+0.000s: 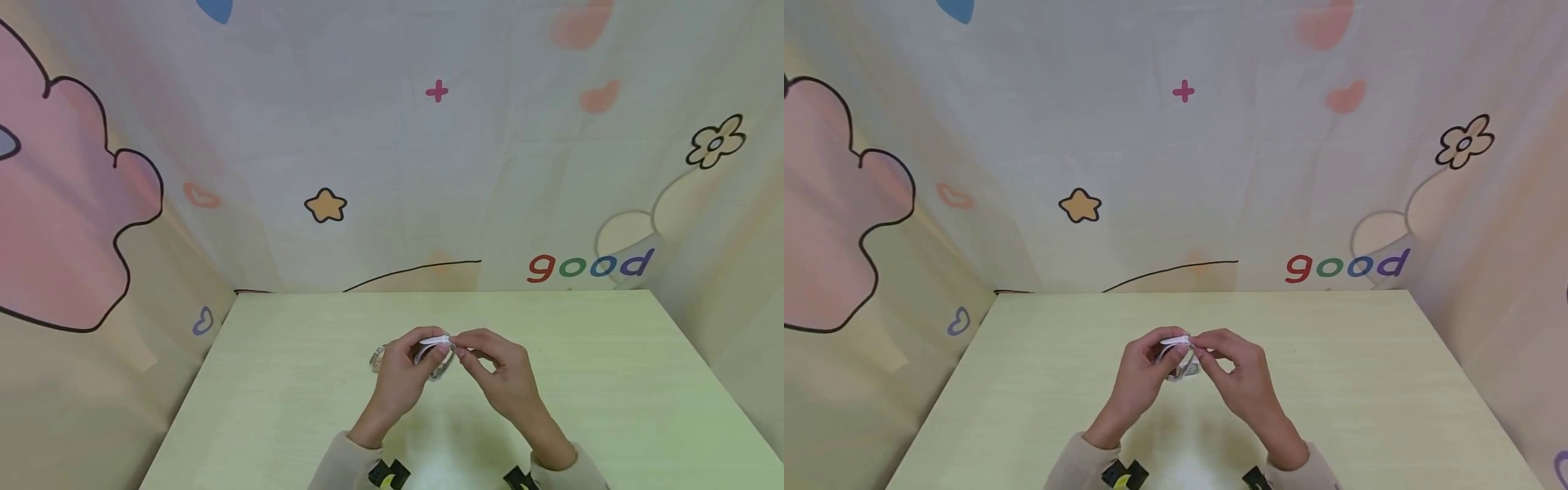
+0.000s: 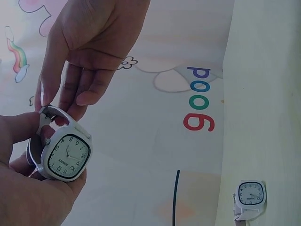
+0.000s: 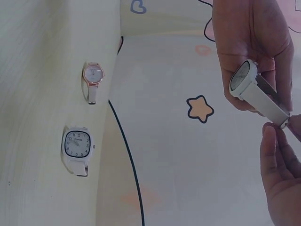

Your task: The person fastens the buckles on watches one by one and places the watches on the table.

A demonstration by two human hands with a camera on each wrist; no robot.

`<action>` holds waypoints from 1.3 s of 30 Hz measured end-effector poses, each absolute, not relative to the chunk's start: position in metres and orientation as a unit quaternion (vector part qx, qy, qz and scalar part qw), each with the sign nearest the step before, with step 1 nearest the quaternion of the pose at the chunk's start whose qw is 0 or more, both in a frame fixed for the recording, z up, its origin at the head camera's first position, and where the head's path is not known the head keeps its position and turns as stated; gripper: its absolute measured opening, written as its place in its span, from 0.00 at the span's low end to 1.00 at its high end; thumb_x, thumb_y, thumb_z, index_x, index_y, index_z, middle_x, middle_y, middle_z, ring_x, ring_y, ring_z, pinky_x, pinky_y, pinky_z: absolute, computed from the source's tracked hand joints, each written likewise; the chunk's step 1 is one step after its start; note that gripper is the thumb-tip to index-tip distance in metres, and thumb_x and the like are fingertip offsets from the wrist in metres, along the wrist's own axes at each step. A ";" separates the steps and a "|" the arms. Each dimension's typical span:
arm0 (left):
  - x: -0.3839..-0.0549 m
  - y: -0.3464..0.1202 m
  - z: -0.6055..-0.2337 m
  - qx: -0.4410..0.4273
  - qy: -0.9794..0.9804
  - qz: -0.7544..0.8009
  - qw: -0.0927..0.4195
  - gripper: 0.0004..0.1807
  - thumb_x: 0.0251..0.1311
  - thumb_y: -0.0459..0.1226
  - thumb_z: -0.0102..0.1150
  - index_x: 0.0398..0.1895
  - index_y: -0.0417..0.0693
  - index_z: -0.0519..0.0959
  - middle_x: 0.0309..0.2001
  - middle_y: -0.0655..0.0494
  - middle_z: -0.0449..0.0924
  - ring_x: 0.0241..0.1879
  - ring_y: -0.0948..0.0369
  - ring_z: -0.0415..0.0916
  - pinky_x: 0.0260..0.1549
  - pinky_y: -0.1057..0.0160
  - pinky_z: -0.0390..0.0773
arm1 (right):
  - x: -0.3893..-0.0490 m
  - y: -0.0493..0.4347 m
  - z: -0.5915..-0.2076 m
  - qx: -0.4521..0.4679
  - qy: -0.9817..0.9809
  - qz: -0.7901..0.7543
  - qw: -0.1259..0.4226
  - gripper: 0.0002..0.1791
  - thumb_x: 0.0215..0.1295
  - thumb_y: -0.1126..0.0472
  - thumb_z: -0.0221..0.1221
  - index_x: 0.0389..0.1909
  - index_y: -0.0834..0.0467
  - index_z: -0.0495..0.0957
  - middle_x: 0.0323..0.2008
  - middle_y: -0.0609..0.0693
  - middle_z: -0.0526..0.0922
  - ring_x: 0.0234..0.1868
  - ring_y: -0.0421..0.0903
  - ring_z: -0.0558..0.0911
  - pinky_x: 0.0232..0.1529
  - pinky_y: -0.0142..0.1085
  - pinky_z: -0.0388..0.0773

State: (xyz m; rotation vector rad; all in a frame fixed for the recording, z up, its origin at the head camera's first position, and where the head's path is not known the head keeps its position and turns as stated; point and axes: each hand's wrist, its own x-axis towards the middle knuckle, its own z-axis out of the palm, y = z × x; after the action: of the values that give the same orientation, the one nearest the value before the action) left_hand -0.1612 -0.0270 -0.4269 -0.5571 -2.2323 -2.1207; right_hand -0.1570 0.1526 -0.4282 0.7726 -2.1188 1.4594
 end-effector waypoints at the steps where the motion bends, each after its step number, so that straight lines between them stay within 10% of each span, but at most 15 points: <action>1: -0.162 -0.027 -0.427 -0.178 -0.714 -0.677 0.006 0.13 0.66 0.42 0.60 0.49 0.48 0.81 0.47 0.49 0.82 0.43 0.64 0.77 0.42 0.71 0.77 | -0.157 0.153 -0.428 0.280 -0.769 0.530 0.223 0.14 0.61 0.75 0.62 0.45 0.60 0.84 0.39 0.52 0.86 0.42 0.33 0.83 0.42 0.26 0.81; 14: -0.161 -0.038 -0.432 -0.196 -0.732 -0.652 -0.014 0.17 0.65 0.41 0.63 0.56 0.54 0.77 0.52 0.55 0.80 0.53 0.58 0.78 0.56 0.61 0.76 | -0.155 0.154 -0.427 0.281 -0.737 0.571 0.227 0.16 0.57 0.79 0.63 0.46 0.64 0.83 0.39 0.58 0.85 0.41 0.37 0.85 0.40 0.28 0.83; 21: -0.161 -0.047 -0.436 -0.195 -0.734 -0.649 -0.040 0.14 0.65 0.40 0.62 0.50 0.43 0.82 0.47 0.46 0.84 0.47 0.53 0.85 0.45 0.66 0.83 | -0.155 0.155 -0.426 0.284 -0.727 0.574 0.248 0.13 0.57 0.78 0.63 0.44 0.67 0.84 0.37 0.58 0.85 0.40 0.38 0.84 0.41 0.25 0.82; 39: -0.157 -0.051 -0.436 -0.205 -0.761 -0.615 0.006 0.18 0.62 0.41 0.65 0.55 0.55 0.80 0.47 0.55 0.82 0.50 0.60 0.74 0.52 0.63 0.78 | -0.155 0.151 -0.428 0.298 -0.760 0.514 0.263 0.15 0.54 0.77 0.66 0.39 0.58 0.86 0.37 0.52 0.88 0.40 0.37 0.84 0.44 0.23 0.78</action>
State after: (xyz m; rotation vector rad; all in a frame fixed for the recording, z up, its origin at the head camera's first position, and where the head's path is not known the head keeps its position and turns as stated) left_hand -0.1572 -0.0506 -0.4359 -0.6422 -2.3827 -1.9238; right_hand -0.1551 0.1513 -0.4276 0.8057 -2.0549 1.3904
